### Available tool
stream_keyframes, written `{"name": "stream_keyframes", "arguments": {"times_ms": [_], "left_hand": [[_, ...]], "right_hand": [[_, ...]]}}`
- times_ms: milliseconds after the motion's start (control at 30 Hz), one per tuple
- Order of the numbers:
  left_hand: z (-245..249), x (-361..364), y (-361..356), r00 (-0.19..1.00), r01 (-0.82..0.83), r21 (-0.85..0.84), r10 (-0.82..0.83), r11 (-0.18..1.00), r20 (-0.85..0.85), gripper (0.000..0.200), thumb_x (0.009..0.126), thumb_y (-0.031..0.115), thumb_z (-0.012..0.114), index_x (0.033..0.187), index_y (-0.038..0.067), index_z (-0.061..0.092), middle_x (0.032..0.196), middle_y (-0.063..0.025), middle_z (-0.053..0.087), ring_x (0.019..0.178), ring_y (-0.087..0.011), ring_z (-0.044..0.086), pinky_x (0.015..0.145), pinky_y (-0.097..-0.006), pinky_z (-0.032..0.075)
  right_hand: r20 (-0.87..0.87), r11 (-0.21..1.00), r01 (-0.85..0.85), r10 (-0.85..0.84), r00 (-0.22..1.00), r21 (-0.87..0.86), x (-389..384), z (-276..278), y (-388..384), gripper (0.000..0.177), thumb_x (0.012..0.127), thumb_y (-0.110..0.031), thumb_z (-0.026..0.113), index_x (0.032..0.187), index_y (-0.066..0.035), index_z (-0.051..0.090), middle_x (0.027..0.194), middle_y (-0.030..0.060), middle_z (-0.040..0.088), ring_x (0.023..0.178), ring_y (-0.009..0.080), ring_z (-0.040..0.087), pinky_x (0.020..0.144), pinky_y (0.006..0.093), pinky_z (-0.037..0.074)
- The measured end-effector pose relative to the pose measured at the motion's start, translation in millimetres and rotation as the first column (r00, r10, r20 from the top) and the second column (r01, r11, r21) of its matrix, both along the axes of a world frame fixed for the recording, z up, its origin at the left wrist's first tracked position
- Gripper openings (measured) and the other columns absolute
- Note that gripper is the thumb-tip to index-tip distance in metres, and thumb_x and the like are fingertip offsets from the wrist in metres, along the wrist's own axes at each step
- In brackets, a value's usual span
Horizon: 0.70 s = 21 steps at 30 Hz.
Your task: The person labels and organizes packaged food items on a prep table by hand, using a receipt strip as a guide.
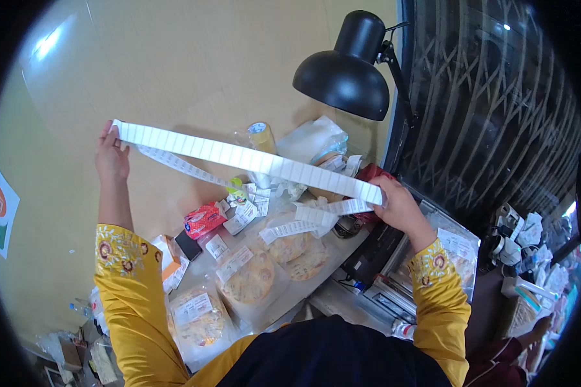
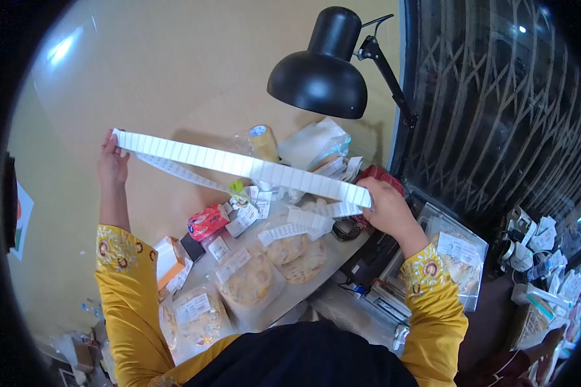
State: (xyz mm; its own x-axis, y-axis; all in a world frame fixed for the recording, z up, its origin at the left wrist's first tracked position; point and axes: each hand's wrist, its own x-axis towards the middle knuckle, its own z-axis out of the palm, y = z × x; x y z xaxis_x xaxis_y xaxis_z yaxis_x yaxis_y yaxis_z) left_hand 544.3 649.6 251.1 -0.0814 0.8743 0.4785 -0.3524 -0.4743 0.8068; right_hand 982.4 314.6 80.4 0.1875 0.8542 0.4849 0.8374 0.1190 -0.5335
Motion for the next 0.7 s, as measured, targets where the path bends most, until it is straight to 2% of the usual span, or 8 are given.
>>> {"name": "stream_keyframes", "arguments": {"times_ms": [67, 167, 200, 333, 433, 567, 667, 700], "left_hand": [[17, -7, 11, 0.998, -0.056, 0.013, 0.056, 0.998, -0.022, 0.032, 0.086, 0.017, 0.054, 0.118, 0.012, 0.049, 0.113, -0.0004, 0.056, 0.109, -0.0132, 0.047, 0.098, -0.0497, 0.016], [41, -18, 10, 0.989, -0.133, 0.058, 0.136, 0.989, -0.053, 0.033, 0.085, 0.018, 0.056, 0.117, 0.012, 0.050, 0.115, 0.0004, 0.056, 0.113, -0.0126, 0.044, 0.100, -0.0502, 0.011], [47, -24, 14, 0.991, -0.121, 0.084, 0.124, 0.989, -0.040, 0.034, 0.085, 0.019, 0.057, 0.118, 0.013, 0.051, 0.116, 0.0002, 0.055, 0.115, -0.0134, 0.043, 0.101, -0.0507, 0.006], [70, -51, 12, 0.985, -0.168, 0.187, 0.173, 0.968, -0.012, 0.037, 0.085, 0.019, 0.058, 0.118, 0.004, 0.050, 0.116, -0.0074, 0.055, 0.110, -0.0163, 0.048, 0.097, -0.0354, 0.030], [83, -97, 27, 0.985, -0.156, 0.286, 0.171, 0.945, -0.028, 0.037, 0.086, 0.017, 0.058, 0.117, -0.001, 0.050, 0.115, -0.0099, 0.055, 0.107, -0.0179, 0.050, 0.090, -0.0283, 0.037], [111, -158, 14, 0.959, -0.253, 0.311, 0.280, 0.916, -0.045, 0.036, 0.087, 0.016, 0.056, 0.119, 0.001, 0.050, 0.118, -0.0097, 0.053, 0.108, -0.0190, 0.050, 0.093, -0.0301, 0.036], [128, -157, -47, 0.840, -0.522, 0.189, 0.540, 0.832, -0.055, 0.044, 0.088, 0.027, 0.051, 0.125, 0.004, 0.046, 0.124, -0.0071, 0.051, 0.117, -0.0186, 0.044, 0.098, -0.0360, 0.028], [139, -216, -24, 0.884, -0.434, 0.269, 0.464, 0.860, -0.056, 0.037, 0.088, 0.010, 0.046, 0.124, 0.002, 0.045, 0.133, -0.0076, 0.041, 0.114, -0.0206, 0.047, 0.097, -0.0315, 0.035]], "right_hand": [[0.086, 0.994, 0.084, -0.090, 0.992, 0.065, 9, -3, 5, 0.034, 0.063, 0.000, 0.061, 0.096, -0.006, 0.054, 0.092, 0.0152, 0.059, 0.092, 0.0336, 0.055, 0.079, 0.0395, 0.044], [0.177, 0.978, 0.133, -0.161, 0.971, 0.162, 25, -15, 17, 0.036, 0.063, 0.001, 0.060, 0.098, -0.006, 0.053, 0.095, 0.0157, 0.058, 0.094, 0.0345, 0.053, 0.082, 0.0406, 0.043], [0.195, 0.972, 0.138, -0.175, 0.965, 0.189, 31, -22, 21, 0.036, 0.064, 0.001, 0.061, 0.098, -0.005, 0.053, 0.094, 0.0155, 0.057, 0.092, 0.0348, 0.053, 0.081, 0.0412, 0.043], [0.255, 0.977, 0.159, -0.192, 0.948, 0.145, 44, -38, 44, 0.037, 0.064, -0.001, 0.063, 0.098, -0.006, 0.052, 0.091, 0.0148, 0.057, 0.091, 0.0342, 0.053, 0.081, 0.0413, 0.043], [0.279, 0.982, 0.160, -0.183, 0.943, 0.104, 47, -46, 60, 0.038, 0.064, -0.003, 0.063, 0.099, -0.006, 0.051, 0.092, 0.0137, 0.056, 0.093, 0.0331, 0.052, 0.081, 0.0410, 0.044], [0.296, 0.976, 0.159, -0.197, 0.935, 0.145, 41, -46, 77, 0.039, 0.065, -0.003, 0.062, 0.102, -0.007, 0.051, 0.094, 0.0123, 0.056, 0.096, 0.0317, 0.052, 0.081, 0.0406, 0.044], [0.300, 0.964, 0.169, -0.226, 0.927, 0.205, 38, -38, 86, 0.039, 0.066, -0.001, 0.060, 0.103, -0.008, 0.052, 0.095, 0.0121, 0.055, 0.095, 0.0316, 0.052, 0.081, 0.0403, 0.044], [0.301, 0.959, 0.176, -0.239, 0.923, 0.223, 36, -35, 89, 0.038, 0.066, -0.001, 0.059, 0.103, -0.008, 0.053, 0.095, 0.0122, 0.055, 0.095, 0.0317, 0.052, 0.081, 0.0401, 0.044]]}}
